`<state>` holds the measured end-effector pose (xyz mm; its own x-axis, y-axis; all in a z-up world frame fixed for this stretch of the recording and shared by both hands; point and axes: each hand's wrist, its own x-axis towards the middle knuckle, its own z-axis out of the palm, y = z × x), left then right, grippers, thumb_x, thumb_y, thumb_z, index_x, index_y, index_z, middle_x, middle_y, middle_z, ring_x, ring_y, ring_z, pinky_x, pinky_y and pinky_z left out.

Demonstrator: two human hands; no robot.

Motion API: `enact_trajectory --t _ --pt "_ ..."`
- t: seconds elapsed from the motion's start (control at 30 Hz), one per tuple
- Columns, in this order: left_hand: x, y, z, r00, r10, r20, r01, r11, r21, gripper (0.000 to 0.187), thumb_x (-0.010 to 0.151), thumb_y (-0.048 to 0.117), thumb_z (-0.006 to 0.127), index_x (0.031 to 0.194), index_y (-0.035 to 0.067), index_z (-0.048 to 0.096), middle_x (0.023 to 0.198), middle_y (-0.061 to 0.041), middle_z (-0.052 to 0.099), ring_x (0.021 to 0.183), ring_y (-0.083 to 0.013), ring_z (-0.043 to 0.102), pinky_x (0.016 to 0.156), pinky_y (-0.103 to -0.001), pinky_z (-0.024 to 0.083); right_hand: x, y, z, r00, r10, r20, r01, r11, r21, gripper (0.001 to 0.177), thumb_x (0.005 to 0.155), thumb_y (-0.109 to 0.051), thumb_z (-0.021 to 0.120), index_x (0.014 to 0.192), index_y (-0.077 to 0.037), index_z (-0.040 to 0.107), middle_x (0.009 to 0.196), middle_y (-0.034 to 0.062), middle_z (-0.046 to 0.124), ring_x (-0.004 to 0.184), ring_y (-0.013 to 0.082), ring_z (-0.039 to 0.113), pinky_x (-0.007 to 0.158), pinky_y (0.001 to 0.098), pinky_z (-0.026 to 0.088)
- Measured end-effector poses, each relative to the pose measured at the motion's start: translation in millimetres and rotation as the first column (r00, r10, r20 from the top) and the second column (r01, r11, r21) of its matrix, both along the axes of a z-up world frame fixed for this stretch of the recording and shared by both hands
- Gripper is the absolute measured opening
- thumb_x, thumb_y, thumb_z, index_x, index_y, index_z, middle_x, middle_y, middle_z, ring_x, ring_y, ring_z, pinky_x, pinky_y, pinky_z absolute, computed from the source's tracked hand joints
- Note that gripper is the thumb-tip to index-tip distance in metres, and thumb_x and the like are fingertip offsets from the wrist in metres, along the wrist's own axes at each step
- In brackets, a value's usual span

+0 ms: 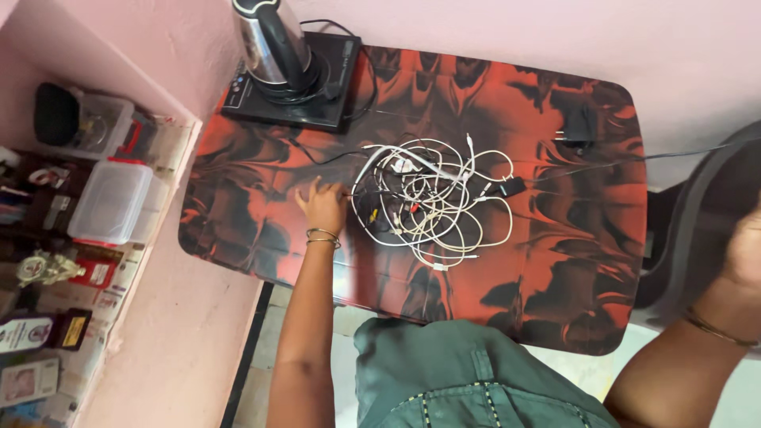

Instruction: The person untangles a pile of white and black charging cables and adapters on a table. They separate the cables, coil some of them, and place the adapters on the table surface.

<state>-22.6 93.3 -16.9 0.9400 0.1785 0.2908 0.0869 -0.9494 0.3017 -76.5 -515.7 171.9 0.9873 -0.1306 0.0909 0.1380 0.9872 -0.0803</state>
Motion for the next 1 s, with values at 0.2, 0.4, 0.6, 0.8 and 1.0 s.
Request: enact_trajectory --t 0.2,0.4,0.6,0.8,1.0 --pt "-2 8 -45 0.973 0.193 -0.125 -0.207 0.972 -0.109 0.009 0.090 0.023 0.069 0.095 0.024 0.076 0.103 -0.004 0.074 0.111 -0.0303 0.065 0.100 -0.064 0.041 1 6 -6 1.000 0.021 -0.021 -0.021 1.000 -0.018 0.036 0.114 -0.020 0.043 0.135 0.009 0.050 0.125 0.0235 0.053 0.112 0.0311 0.055 0.091 0.0301 0.058" --pt "7 -11 -15 0.985 0.170 -0.014 -0.167 0.943 -0.287 0.023 0.082 0.011 0.063 0.099 0.020 0.076 0.117 -0.009 0.071 0.109 -0.0349 0.064 0.092 -0.050 0.050 1 37 11 1.000 0.012 -0.018 -0.015 0.989 -0.146 0.043 0.115 -0.032 0.044 0.135 0.006 0.051 0.125 0.0214 0.054 0.109 0.0305 0.056 0.088 0.0292 0.057" --pt "-7 -64 34 0.910 -0.192 0.368 0.321 0.888 -0.329 0.026 0.084 0.004 0.063 0.109 0.010 0.069 0.118 -0.012 0.070 0.114 -0.0334 0.064 0.100 -0.046 0.049 -9 78 19 0.999 -0.050 0.004 0.048 0.915 -0.402 0.058 0.103 -0.049 0.046 0.139 -0.004 0.053 0.133 0.0154 0.057 0.110 0.0328 0.060 0.081 0.0329 0.054" --pt "-14 -110 9 0.890 -0.391 0.236 0.453 0.816 -0.358 0.062 0.084 0.018 0.077 0.137 0.005 0.048 0.118 -0.019 0.063 0.103 -0.0392 0.062 0.086 -0.049 0.049 -14 77 23 0.992 0.062 0.110 -0.004 0.887 -0.461 0.061 0.104 -0.057 0.049 0.141 -0.009 0.054 0.131 0.0220 0.057 0.097 0.0289 0.056 0.075 0.0264 0.052" --pt "6 -83 -17 0.957 -0.266 0.113 0.288 0.907 -0.308 0.029 0.088 0.023 0.072 0.112 0.011 0.061 0.101 -0.012 0.067 0.093 -0.0349 0.065 0.079 -0.048 0.048 -14 53 2 0.982 0.087 0.170 -0.018 0.928 -0.373 0.070 0.092 -0.057 0.056 0.147 -0.015 0.052 0.129 0.0168 0.056 0.097 0.0251 0.053 0.079 0.0282 0.050"
